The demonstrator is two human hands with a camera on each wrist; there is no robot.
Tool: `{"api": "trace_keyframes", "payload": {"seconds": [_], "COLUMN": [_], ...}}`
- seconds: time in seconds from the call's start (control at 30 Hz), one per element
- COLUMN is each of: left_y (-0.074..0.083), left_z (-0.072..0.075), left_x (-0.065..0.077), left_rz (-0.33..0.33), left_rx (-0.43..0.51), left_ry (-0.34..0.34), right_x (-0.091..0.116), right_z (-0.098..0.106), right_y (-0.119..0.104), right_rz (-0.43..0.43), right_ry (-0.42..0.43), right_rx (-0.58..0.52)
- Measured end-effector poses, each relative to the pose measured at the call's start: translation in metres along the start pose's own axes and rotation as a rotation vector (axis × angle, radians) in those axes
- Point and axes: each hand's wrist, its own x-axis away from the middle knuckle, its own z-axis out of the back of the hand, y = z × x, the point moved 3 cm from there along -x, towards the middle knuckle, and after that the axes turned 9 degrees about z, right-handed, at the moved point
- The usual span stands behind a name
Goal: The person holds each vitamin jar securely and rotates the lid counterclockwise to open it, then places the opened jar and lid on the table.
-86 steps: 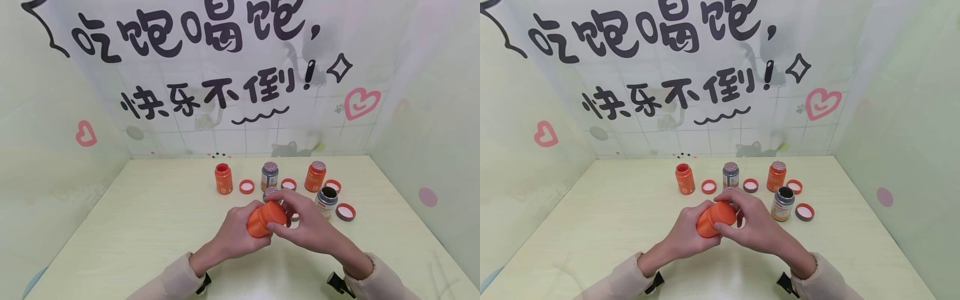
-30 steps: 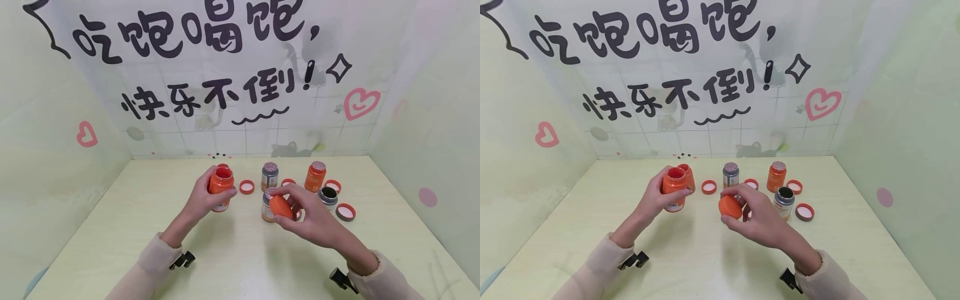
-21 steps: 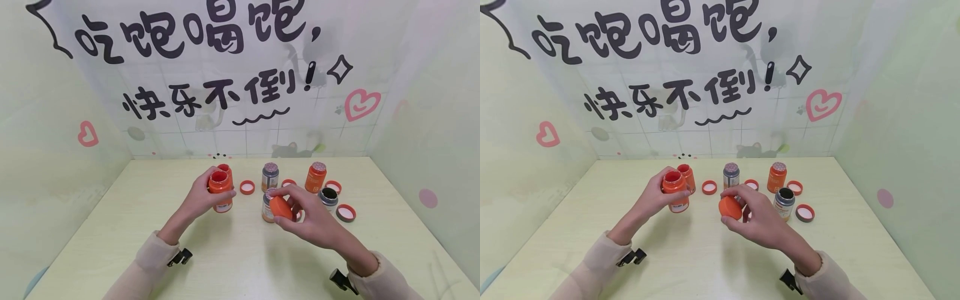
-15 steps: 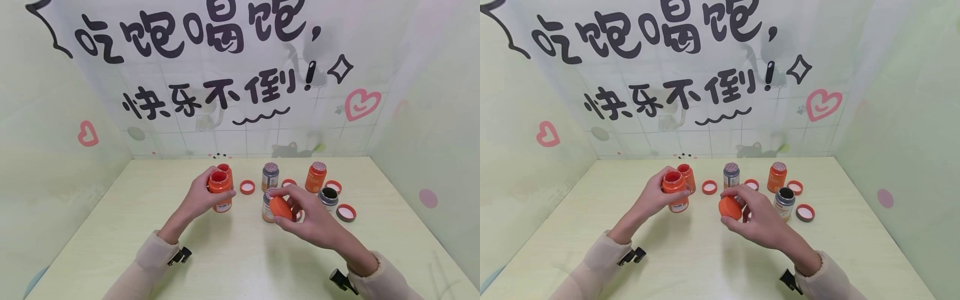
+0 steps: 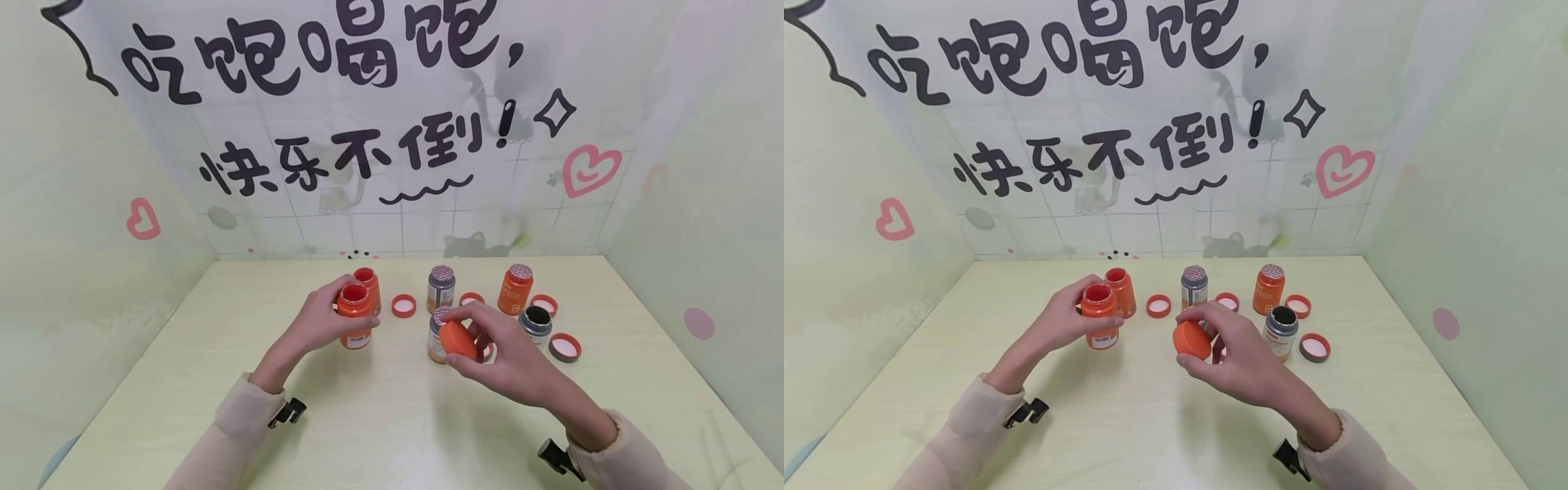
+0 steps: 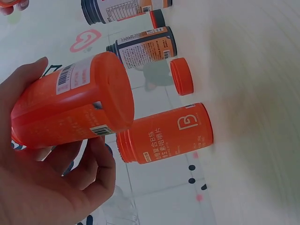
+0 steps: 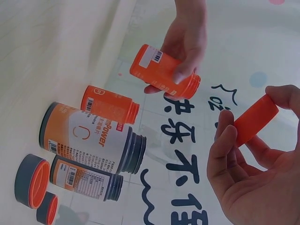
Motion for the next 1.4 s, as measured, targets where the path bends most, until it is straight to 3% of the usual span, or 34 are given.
{"api": "trace_keyframes", "payload": {"seconds": [0.4,0.77,1.4], "left_y": [-0.012,-0.018,-0.023], "left_z": [-0.003,-0.013,-0.016], "left_x": [-0.006,-0.011,-0.013], "left_rz": [0.078,0.064,0.072], "left_rx": [-0.096,-0.138,-0.198], "left_ry": [-0.051,-0.053,-0.034], "right_x": [0.0,0.0,-0.001], "right_z": [0.0,0.0,-0.003], "right_y": [0.0,0.002,0.005], "right_rz": [-0.002,-0.018,-0.036], "right_ry": [0.003,0.001,-0.014], "right_rx": [0.006,0.014,-0.026]}}
